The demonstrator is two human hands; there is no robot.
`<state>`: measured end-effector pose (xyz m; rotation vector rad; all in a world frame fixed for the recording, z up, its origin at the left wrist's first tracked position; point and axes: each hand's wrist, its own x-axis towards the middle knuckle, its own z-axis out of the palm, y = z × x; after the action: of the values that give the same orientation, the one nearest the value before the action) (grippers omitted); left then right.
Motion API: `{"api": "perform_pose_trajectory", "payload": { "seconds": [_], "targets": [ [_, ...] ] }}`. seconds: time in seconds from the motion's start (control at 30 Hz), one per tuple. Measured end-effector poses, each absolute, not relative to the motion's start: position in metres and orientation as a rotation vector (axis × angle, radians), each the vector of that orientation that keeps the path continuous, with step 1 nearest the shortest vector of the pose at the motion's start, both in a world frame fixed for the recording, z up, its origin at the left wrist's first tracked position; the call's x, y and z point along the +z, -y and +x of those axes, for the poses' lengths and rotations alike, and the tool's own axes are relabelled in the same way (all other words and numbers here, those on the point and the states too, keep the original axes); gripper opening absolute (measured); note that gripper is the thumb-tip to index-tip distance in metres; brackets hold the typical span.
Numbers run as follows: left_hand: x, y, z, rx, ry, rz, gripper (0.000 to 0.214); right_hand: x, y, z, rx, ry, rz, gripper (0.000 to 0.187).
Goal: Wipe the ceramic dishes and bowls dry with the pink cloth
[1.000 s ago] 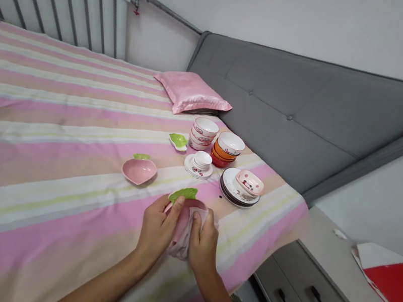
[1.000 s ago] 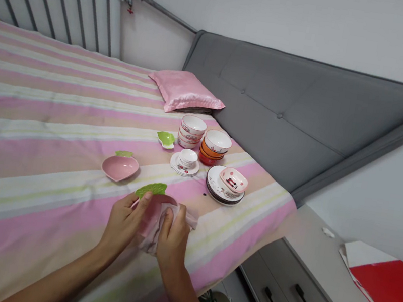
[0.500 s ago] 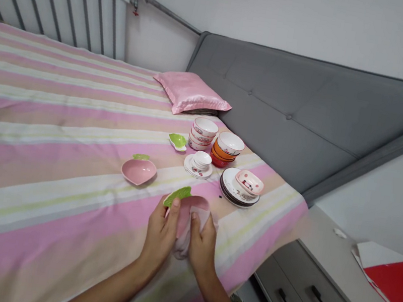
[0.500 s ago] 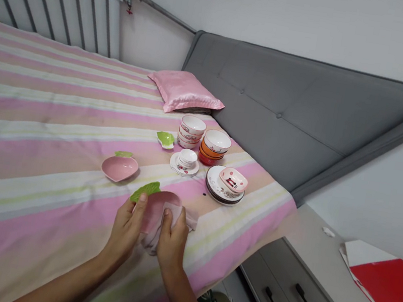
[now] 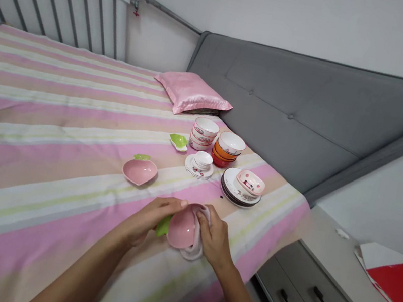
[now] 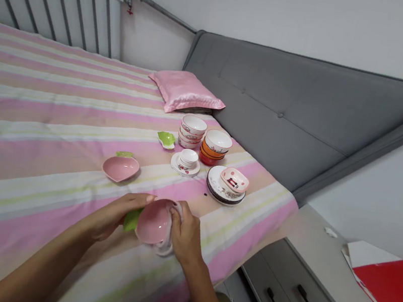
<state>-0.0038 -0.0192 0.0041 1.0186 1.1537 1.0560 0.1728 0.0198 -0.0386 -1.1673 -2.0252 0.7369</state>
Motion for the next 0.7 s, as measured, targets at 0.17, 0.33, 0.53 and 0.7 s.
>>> {"api": "perform_pose_trajectory", "payload": {
  "seconds": [0.17,0.33,0.53,0.7],
  "targets": [
    [-0.009,0.015,-0.001,0.924,-1.214,1.147,0.027,-0.038,-0.021,0.175,0.726,2.13,-1.099,0.019],
    [-0.012,0.013,0.004,1.021,-1.189,1.158,0.018,-0.035,-0.023,0.177,0.658,2.086,-1.107,0.018],
    [-0.002,0.015,0.013,1.184,-1.137,1.01,0.021,-0.034,-0.023,0.176,0.662,1.926,-1.181,0.02],
    [-0.004,0.014,0.017,1.291,-1.119,0.939,0.028,-0.04,-0.021,0.169,0.732,1.775,-1.257,0.025]
  ]
}}
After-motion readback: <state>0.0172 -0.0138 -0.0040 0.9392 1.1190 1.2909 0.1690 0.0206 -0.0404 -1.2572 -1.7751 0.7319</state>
